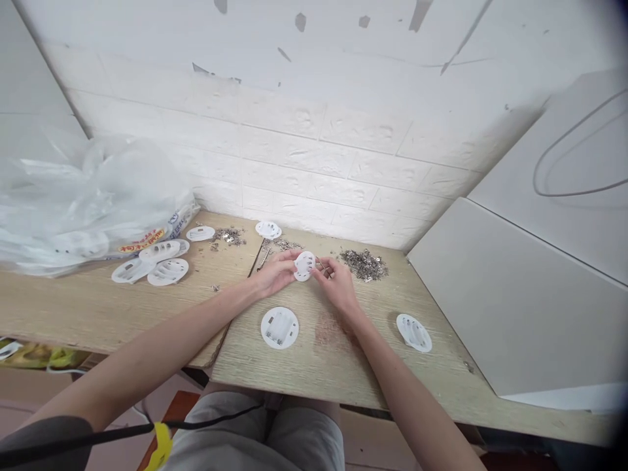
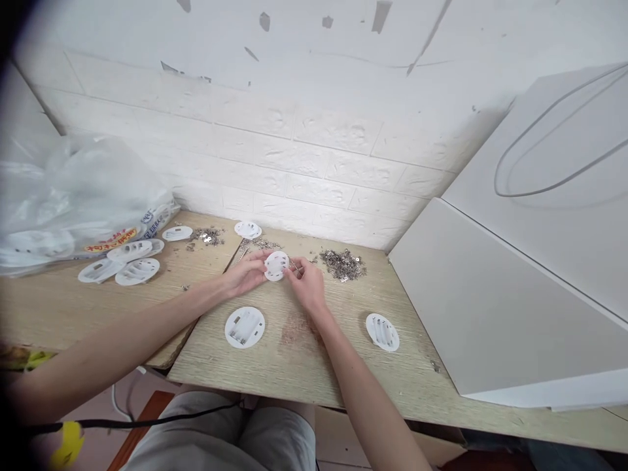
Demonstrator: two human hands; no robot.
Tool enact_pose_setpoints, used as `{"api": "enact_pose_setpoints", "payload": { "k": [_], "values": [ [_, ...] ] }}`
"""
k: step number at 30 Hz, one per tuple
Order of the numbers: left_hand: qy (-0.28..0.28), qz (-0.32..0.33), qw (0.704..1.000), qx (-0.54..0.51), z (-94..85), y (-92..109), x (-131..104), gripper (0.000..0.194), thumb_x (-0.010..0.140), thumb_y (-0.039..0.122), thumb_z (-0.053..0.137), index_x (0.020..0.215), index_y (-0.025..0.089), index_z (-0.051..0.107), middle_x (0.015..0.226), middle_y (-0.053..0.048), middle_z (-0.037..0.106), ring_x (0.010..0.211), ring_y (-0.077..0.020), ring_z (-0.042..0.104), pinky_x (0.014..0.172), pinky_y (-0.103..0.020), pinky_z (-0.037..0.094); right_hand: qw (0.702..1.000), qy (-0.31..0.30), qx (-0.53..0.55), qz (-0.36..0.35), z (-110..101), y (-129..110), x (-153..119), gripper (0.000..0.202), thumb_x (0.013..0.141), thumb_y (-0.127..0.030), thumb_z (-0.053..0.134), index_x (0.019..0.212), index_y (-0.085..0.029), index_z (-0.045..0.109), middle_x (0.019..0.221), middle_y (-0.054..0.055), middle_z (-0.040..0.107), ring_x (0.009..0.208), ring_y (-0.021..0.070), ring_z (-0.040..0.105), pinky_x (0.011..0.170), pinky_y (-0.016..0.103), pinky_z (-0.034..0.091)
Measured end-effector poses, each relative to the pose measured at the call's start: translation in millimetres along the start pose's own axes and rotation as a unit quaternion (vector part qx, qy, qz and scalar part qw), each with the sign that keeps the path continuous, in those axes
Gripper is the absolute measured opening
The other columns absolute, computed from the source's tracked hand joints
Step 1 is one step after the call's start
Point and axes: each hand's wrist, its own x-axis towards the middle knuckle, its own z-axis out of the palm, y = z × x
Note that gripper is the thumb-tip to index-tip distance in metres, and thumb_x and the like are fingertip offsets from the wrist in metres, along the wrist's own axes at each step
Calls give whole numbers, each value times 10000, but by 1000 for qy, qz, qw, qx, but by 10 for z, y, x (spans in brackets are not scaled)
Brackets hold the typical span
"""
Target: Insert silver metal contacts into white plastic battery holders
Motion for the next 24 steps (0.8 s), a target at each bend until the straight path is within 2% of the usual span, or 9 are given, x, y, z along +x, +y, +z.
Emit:
{"api": "enact_pose_setpoints", "payload": {
  "k": [4,7,9,12,14,15,19,24],
  "values": [
    [2,5,999,40,4,-7,-7,394,567,-14,565,927,141,601,934,-52,662,844,-158,615,781,-293,471,999,-8,46,1,19,25,22,204,758,-333,596,824,-150,654,759,39,672,587,134,528,585,263,415],
    [12,48,983,175,-23,26,-16,250,656,98,606,899,145,577,930,-53,646,842,-163,605,789,-314,468,998,13,36,-49,9,28,14,177,791,-320,578,778,-154,639,710,30,642,604,136,524,595,260,412],
    [12,122,941,316,-46,62,-27,157,714,178,609,862,145,568,930,-56,632,865,-169,591,809,-326,461,993,36,-14,-114,-5,19,-8,147,808,-296,578,773,-162,627,700,23,615,602,132,511,592,256,401],
    [20,254,825,504,-74,107,-52,105,765,204,571,857,153,572,895,-46,609,868,-169,563,811,-324,450,972,49,-77,-215,-27,-3,-46,123,846,-265,556,786,-172,610,709,21,586,612,127,505,585,249,392],
    [25,312,753,579,-85,117,-71,119,785,183,539,896,164,576,878,-37,597,847,-163,551,787,-312,447,957,50,-104,-267,-39,-15,-68,121,872,-252,529,815,-177,605,730,28,586,637,129,518,585,245,392],
    [22,332,727,600,-89,116,-80,130,793,173,526,913,166,574,883,-36,594,843,-161,551,778,-305,446,949,49,-118,-287,-44,-19,-77,125,884,-249,516,828,-179,604,736,31,589,648,130,524,585,245,392],
    [-9,370,671,642,-91,98,-111,156,821,154,489,960,169,558,900,-39,593,832,-147,569,757,-276,455,932,45,-159,-322,-49,-20,-99,155,912,-253,478,857,-185,607,749,42,603,670,137,544,582,247,398],
    [-16,381,636,671,-73,109,-161,119,854,163,462,912,175,566,895,-39,606,797,-143,570,727,-263,446,921,46,-168,-350,-27,-26,-116,155,914,-236,472,898,-183,617,753,47,610,665,137,552,575,248,413]
  ]
}}
